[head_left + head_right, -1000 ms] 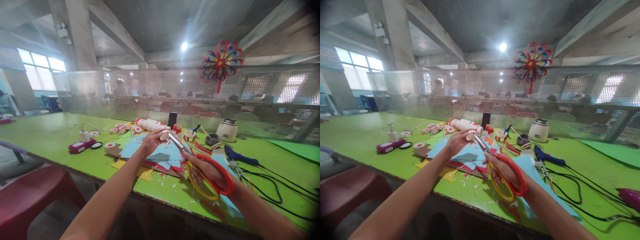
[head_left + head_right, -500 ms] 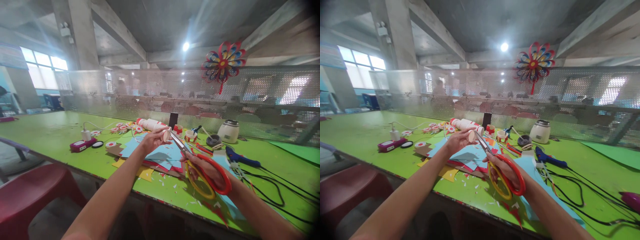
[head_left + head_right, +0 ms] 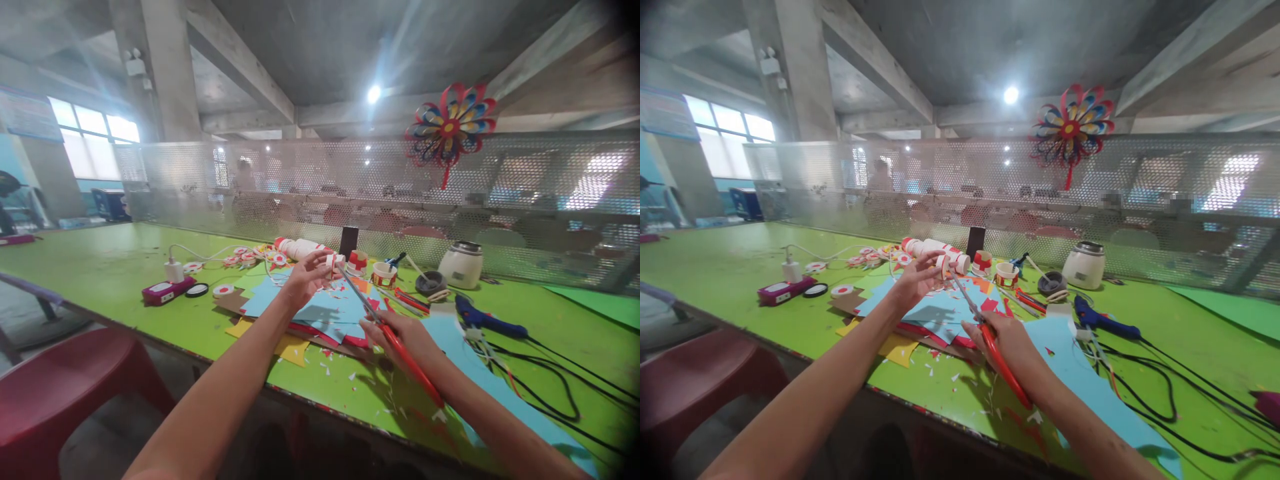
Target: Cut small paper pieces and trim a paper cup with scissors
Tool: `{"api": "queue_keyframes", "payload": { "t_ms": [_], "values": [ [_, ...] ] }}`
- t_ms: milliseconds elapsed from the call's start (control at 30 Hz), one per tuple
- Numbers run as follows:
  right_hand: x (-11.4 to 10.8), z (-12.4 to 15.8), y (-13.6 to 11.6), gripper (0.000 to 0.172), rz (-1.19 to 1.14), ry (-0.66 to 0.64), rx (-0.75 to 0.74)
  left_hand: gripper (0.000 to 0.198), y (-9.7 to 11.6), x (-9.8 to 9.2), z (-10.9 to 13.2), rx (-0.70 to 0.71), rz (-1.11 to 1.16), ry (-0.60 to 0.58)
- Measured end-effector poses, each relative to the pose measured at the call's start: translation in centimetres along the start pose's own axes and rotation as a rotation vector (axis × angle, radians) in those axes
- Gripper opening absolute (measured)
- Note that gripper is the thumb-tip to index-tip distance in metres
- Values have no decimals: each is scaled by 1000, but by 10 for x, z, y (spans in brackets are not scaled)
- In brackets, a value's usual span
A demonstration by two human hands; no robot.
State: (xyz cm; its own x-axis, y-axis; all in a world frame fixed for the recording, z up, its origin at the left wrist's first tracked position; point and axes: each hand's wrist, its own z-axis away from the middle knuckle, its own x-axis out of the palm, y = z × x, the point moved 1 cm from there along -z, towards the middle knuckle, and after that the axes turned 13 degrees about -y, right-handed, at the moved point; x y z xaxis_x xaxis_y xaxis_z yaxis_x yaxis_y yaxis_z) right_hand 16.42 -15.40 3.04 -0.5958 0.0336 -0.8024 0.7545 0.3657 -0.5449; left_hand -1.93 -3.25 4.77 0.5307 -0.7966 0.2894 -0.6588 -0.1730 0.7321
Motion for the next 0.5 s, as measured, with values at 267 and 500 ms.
{"api": "queue_keyframes", "payload": {
  "t_ms": [267, 500],
  "values": [
    [5, 1, 1, 28, 135, 61, -47, 37, -5, 2, 0, 34, -24, -6],
    [7, 2, -1, 33, 143, 108, -66, 40, -9, 1, -2, 24, -40, -38]
  ]
}}
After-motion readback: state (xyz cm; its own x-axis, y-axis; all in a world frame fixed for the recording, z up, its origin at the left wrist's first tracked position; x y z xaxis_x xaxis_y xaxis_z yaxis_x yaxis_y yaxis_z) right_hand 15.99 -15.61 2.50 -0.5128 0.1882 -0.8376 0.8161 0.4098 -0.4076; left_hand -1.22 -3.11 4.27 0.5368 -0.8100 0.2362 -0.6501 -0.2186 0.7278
